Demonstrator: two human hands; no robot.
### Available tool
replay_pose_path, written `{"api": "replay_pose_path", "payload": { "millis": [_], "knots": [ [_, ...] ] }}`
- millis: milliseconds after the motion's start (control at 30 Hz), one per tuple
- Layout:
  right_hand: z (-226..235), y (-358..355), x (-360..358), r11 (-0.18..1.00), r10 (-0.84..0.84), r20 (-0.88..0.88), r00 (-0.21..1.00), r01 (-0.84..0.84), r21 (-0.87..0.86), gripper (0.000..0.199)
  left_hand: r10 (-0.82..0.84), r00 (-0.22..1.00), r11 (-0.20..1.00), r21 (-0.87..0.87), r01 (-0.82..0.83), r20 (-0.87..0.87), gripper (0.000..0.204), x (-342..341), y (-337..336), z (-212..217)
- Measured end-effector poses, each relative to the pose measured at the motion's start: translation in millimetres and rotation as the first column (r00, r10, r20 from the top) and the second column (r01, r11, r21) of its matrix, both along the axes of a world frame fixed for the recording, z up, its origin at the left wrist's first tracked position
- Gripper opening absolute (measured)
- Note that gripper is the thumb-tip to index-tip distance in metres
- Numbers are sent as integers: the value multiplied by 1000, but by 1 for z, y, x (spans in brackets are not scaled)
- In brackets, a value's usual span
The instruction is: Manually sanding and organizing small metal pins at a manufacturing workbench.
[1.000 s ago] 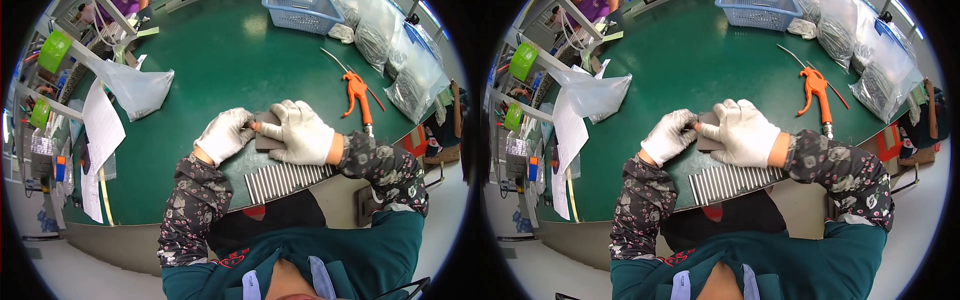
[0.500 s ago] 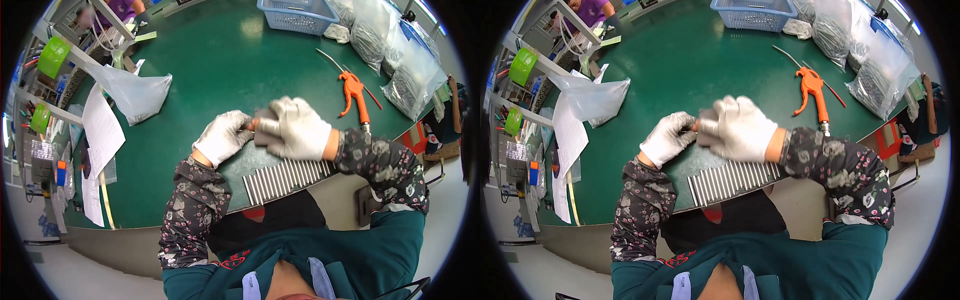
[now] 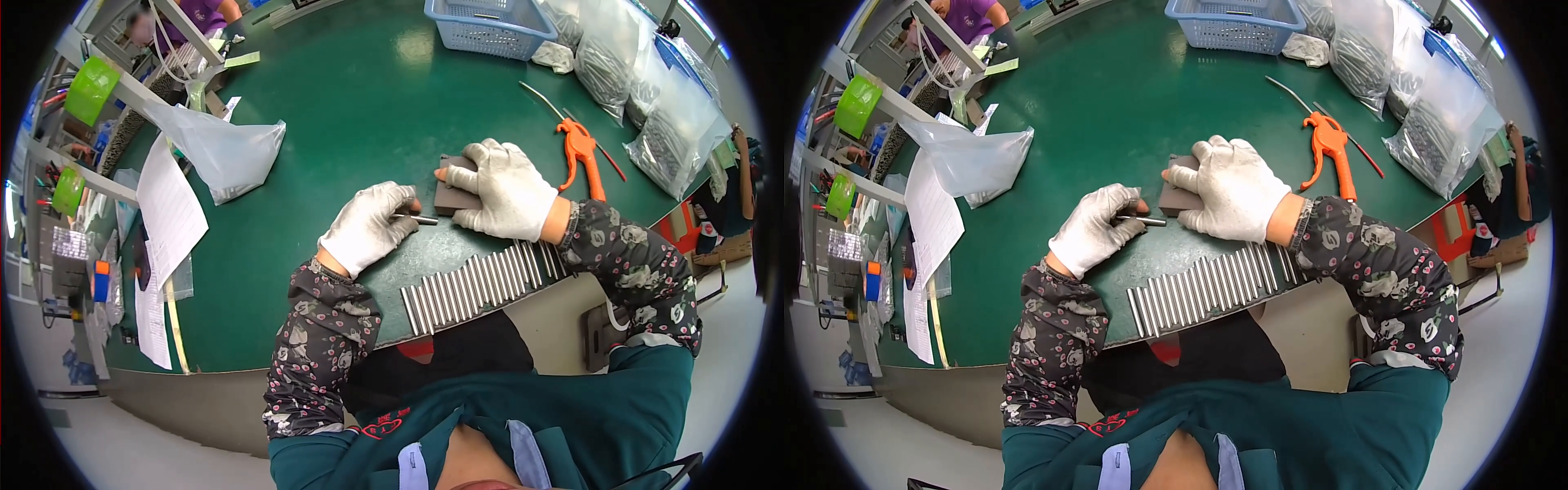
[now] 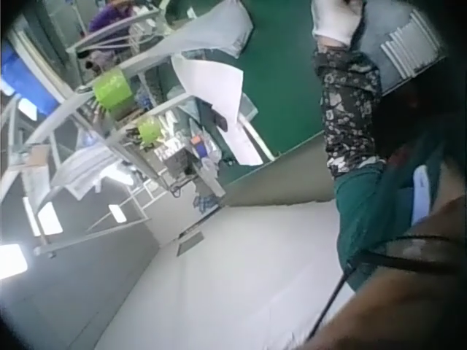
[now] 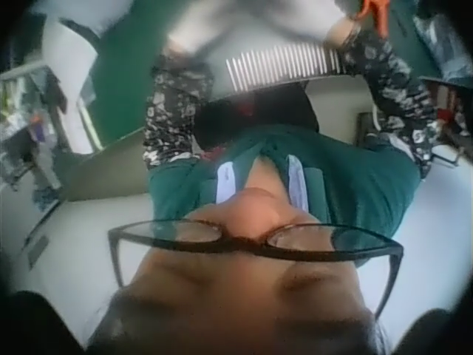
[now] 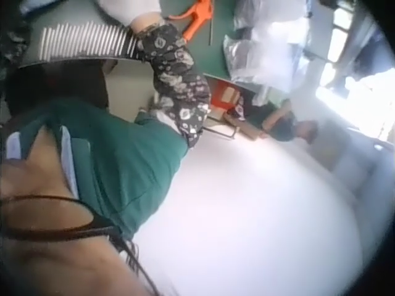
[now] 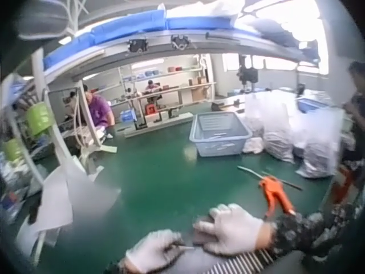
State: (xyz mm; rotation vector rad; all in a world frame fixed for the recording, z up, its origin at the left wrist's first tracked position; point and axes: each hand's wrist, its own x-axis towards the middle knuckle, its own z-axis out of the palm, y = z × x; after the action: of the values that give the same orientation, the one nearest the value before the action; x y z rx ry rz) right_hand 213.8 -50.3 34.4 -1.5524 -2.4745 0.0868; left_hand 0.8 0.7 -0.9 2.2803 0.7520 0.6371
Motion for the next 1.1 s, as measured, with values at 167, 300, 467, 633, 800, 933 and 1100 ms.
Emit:
{"api": "replay_pose_path", "payload": {
  "millis": [167, 300, 467, 633, 800, 933, 1100],
  "knots": [
    [-1, -4, -7, 999, 25, -4, 1000, -25, -34, 52, -45, 999, 997, 54, 45, 6, 21, -2, 1, 1],
    [1, -1, -3, 999, -4, -1, 1000, 4, -34, 54, -62, 998, 988, 140, 62, -3, 24, -2, 3, -2],
    [-8, -8, -21, 971, 209, -52, 977, -201, 130, 45, -8, 999, 992, 127, 15, -49, 20, -5, -1, 5],
    [-4, -3, -9, 980, 18, -54, 998, -7, 200, 38, -18, 998, 999, 36, 20, -53, 16, 1, 1, 0],
    [-5, 8, -7, 973, -41, 63, 997, 25, 231, 43, -26, 998, 998, 54, 29, -53, 15, 0, -2, 1],
    [-9, -14, -20, 978, 176, -36, 984, -171, 116, 50, -39, 998, 997, 69, 42, -44, 15, 1, 2, 1],
    [2, -5, -18, 988, 27, 11, 1000, -28, 149, 47, -29, 998, 997, 72, 33, -57, 16, -1, 0, -1]
  ]
}}
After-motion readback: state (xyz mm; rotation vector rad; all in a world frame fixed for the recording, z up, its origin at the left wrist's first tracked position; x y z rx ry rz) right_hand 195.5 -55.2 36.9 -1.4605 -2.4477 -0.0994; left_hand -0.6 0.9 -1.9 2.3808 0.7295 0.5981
